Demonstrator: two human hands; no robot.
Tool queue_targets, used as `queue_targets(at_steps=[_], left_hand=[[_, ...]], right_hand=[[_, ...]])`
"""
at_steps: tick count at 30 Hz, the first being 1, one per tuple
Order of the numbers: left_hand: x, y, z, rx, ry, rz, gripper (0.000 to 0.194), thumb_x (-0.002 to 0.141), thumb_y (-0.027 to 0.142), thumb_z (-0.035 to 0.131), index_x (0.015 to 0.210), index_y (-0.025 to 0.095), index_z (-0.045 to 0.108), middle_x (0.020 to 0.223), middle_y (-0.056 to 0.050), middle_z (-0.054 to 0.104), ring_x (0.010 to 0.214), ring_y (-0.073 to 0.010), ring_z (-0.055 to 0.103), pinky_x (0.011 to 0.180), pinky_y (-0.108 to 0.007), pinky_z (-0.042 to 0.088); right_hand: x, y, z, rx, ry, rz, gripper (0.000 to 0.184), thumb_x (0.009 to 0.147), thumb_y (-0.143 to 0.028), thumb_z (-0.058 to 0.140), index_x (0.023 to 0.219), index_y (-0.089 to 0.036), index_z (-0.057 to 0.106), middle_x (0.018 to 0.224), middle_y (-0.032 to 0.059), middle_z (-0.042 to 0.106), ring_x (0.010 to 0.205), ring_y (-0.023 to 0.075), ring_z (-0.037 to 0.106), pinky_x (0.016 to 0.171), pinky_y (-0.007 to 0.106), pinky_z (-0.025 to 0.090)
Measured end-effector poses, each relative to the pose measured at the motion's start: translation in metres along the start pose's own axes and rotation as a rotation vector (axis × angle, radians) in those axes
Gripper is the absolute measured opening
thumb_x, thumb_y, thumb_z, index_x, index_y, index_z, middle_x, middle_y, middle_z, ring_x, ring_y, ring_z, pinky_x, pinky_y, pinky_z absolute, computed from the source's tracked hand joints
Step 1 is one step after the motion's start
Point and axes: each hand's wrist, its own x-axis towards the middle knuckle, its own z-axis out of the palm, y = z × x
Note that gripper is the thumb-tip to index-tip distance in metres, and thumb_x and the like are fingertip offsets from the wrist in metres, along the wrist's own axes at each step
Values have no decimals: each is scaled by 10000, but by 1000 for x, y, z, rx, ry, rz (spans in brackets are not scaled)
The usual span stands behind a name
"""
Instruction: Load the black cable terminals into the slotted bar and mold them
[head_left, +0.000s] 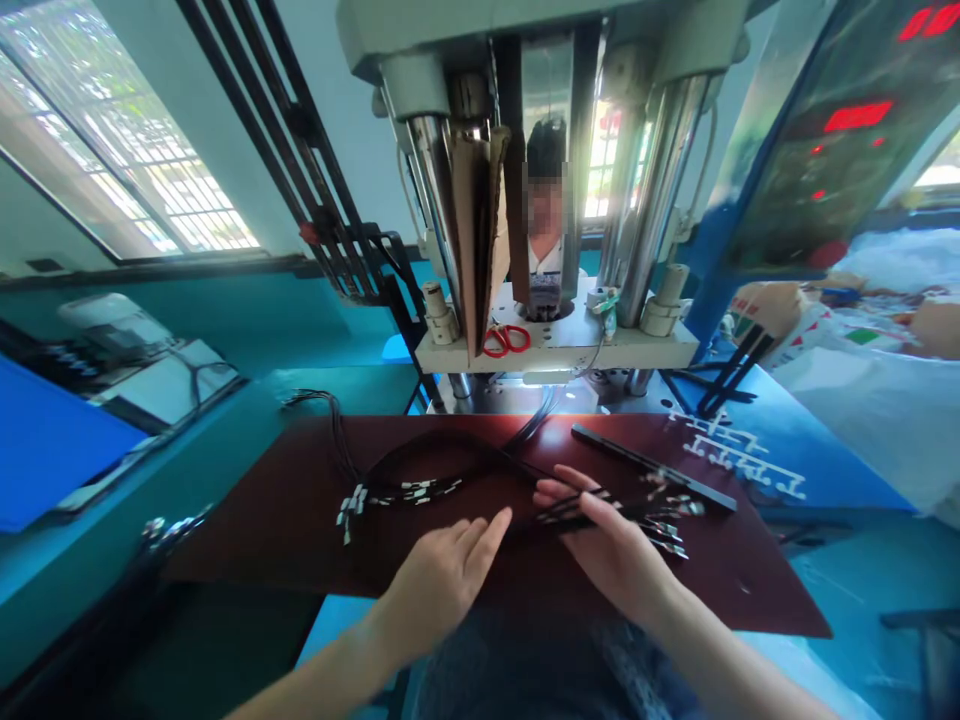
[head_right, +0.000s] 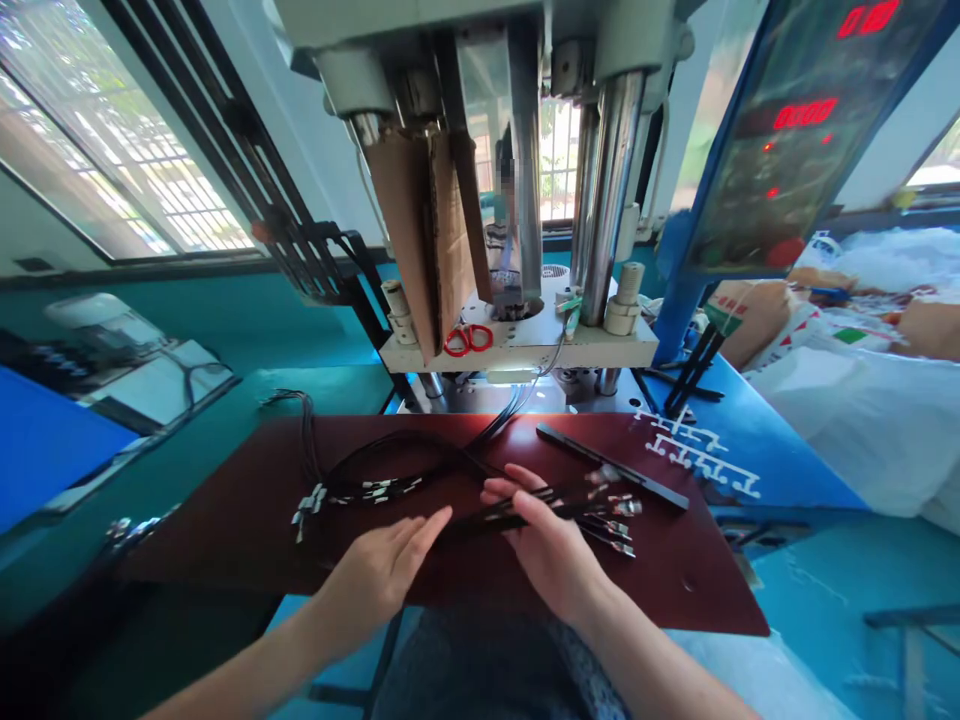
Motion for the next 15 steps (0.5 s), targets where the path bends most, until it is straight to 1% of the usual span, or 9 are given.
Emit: queue_targets(at_steps=[2,4,6,8,10,11,12,13,15], left_hand=[[-16,7,5,-136,-183,-46,543,766,-16,309,1295,100,357,1103,-154,593,937,-226,599,734,-315,494],[-23,12,4,-387,-357,-95,508,740,10,358,1230,131,420,1061,-125,613,911,-212,604,746,-297,481],[-17,15,0,-767,-496,-142,412,748,106,455,1154,176,466,949,-68,636,826,-182,604,716,-263,468],[4,19,-5,-1275,-569,-190,332,737,220,545,1064,184,500,863,-34,625,735,-152,589,654,-239,457],[33,24,-5,-1777,-532,-263,279,737,315,564,951,140,530,796,-41,603,640,-129,572,592,-235,451],[48,27,-4,-1931,-476,-316,266,741,355,557,861,118,540,714,-35,579,557,-109,541,538,-225,434],[61,30,-2,-2016,-422,-362,273,739,378,559,793,112,531,632,-17,544,478,-86,492,478,-207,396],[72,32,0,-2053,-389,-399,280,733,388,566,756,113,521,568,5,506,416,-67,436,425,-192,347],[87,35,4,-2039,-379,-441,265,710,369,594,754,125,500,499,42,452,352,-43,349,361,-177,247]], right_hand=[[7,-7,1,-6,51,-45,300,794,-306,600,1067,-183,587,1005,77,652,976,208,581,972,406,356],[9,-10,1,-129,29,-5,264,834,-335,546,1020,-160,616,941,89,667,934,220,598,961,429,358],[8,-7,2,-362,-38,29,294,866,-374,493,983,-149,640,947,105,667,963,230,588,969,433,348],[6,-1,3,-602,-137,49,342,867,-423,480,978,-150,653,1029,115,644,998,231,574,971,419,353],[5,5,3,-690,-188,131,395,850,-468,486,1081,-175,615,1065,114,628,851,213,625,864,425,444],[5,6,1,-666,-185,179,424,842,-475,493,1151,-195,572,1083,114,619,763,199,637,788,421,483],[6,4,-2,-607,-170,205,459,833,-476,503,1213,-220,520,1109,115,607,725,195,639,731,416,504],[7,0,-5,-537,-149,189,496,821,-473,520,1257,-241,474,1142,115,591,762,208,640,720,414,511],[11,-15,-12,-449,-106,30,536,798,-459,555,1284,-264,442,1245,103,527,1023,250,568,853,424,469]])
